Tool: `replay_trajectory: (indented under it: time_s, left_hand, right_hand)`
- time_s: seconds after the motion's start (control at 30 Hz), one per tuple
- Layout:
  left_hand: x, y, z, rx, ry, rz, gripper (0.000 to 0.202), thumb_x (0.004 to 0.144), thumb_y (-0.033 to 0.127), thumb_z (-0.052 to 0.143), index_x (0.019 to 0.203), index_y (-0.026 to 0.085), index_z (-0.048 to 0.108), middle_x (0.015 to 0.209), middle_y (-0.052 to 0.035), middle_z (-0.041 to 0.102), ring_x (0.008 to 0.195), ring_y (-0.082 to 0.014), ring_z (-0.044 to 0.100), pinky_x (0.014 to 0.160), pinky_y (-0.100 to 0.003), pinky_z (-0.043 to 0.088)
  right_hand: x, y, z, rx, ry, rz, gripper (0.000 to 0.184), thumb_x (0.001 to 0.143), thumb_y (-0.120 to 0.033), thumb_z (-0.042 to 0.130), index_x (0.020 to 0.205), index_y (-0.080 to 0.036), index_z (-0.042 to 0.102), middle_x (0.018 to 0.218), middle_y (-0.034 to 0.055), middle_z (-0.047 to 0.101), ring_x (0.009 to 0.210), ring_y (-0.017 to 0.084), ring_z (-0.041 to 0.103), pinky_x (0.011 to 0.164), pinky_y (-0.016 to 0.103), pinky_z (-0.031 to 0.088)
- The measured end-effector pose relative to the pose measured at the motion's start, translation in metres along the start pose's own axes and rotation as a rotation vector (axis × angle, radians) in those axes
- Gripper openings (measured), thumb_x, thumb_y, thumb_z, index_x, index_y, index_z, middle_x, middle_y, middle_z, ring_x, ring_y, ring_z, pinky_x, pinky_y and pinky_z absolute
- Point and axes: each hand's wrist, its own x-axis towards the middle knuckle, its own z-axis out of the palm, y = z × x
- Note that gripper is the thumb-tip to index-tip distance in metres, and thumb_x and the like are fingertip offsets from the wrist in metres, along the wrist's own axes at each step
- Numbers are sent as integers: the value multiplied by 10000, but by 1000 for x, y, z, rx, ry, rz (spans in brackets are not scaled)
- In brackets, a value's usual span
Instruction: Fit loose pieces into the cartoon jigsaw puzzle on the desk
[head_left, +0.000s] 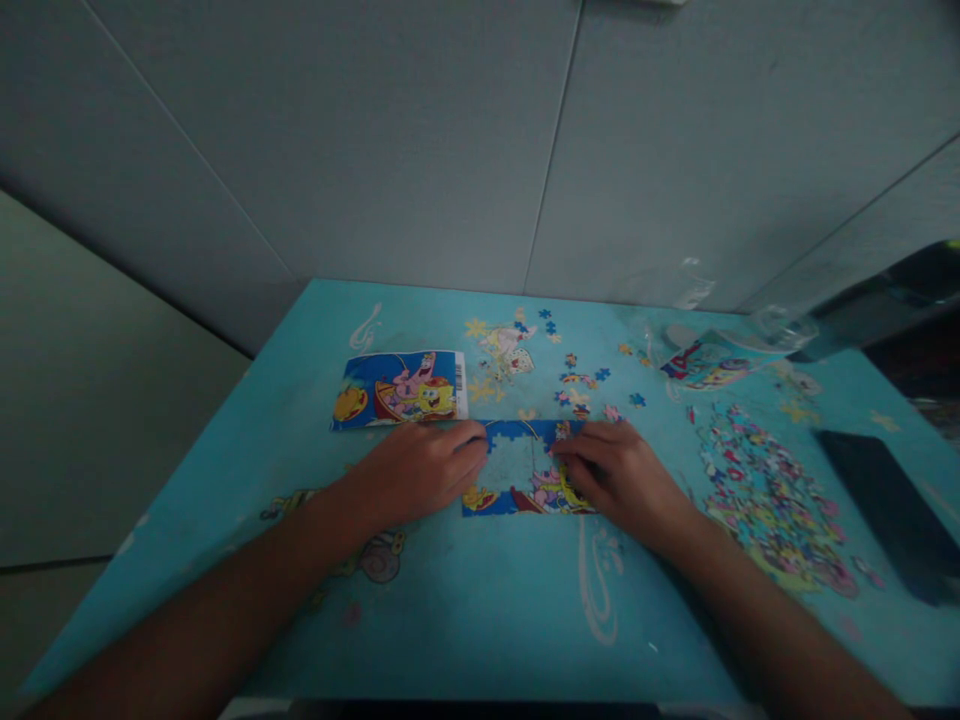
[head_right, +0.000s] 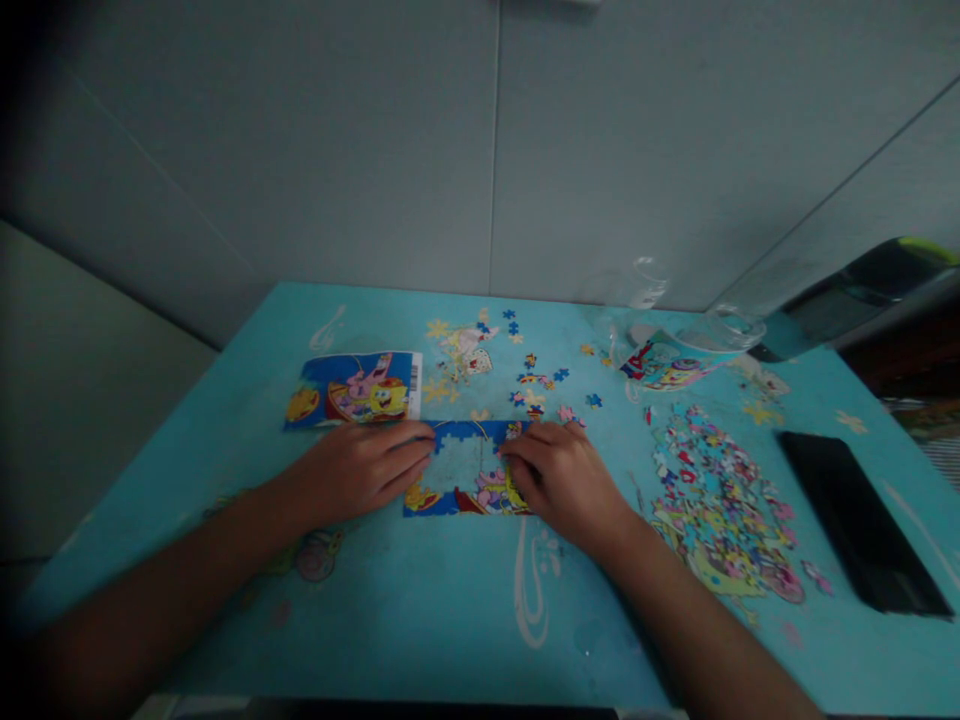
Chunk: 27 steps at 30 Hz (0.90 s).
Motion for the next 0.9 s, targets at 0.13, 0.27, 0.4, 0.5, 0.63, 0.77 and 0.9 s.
replay_trajectory:
  time_s: [0.13,0.27,0.4,0.5,0.63,0.77,0.9]
  left_hand:
    - [0,0,0,-10,8,-3,244,998,215,452,1066,159,679,1030,-76,679,833,-148,681,710,-274,575]
    - [0,-1,1,-9,16,3,245,997,219,454,1063,159,682,1031,-78,679,827,-146,681,705,-269,577]
    - [0,0,1,6,0,-5,240,997,220,458,1062,161,682,1030,-74,678,826,-148,680,692,-265,573]
    - [0,0,1,8,8,-7,243,999,219,453,1058,162,682,1022,-74,677,823,-145,679,697,-262,569]
    - [0,1,1,13,3,-12,238,999,225,459,1058,160,681,1029,-75,676,821,-147,679,690,-266,568]
    - [0,0,1,8,13,-12,236,997,219,461,1063,155,678,1032,-77,675,815,-144,677,681,-265,568]
    - [0,0,2,-7,16,-14,232,997,220,463,1052,156,678,1032,-76,674,816,-141,672,677,-259,564]
  right_hand:
    - [0,1,1,9,20,-4,212,948,-193,550,1065,-227,724,896,51,700,839,208,644,826,382,466]
    - [1,0,1,42,43,17,229,955,-189,536,1106,-220,705,924,55,711,849,204,651,846,380,469]
    - [0,-2,-1,19,-1,-14,216,949,-184,540,1055,-233,722,897,45,703,834,201,643,820,374,450]
    - [0,-3,-3,-11,-21,-16,218,951,-185,538,1047,-235,728,886,42,694,830,202,635,808,379,433]
    - [0,-3,-4,-21,-29,-23,222,955,-199,536,1048,-237,734,889,44,695,837,207,634,813,391,424]
    - [0,-2,-4,-14,-42,-11,234,947,-188,546,1074,-243,735,914,42,701,865,211,640,833,397,434]
    - [-2,2,-2,3,-35,-2,243,932,-171,564,1077,-251,741,918,39,706,880,209,643,847,390,446]
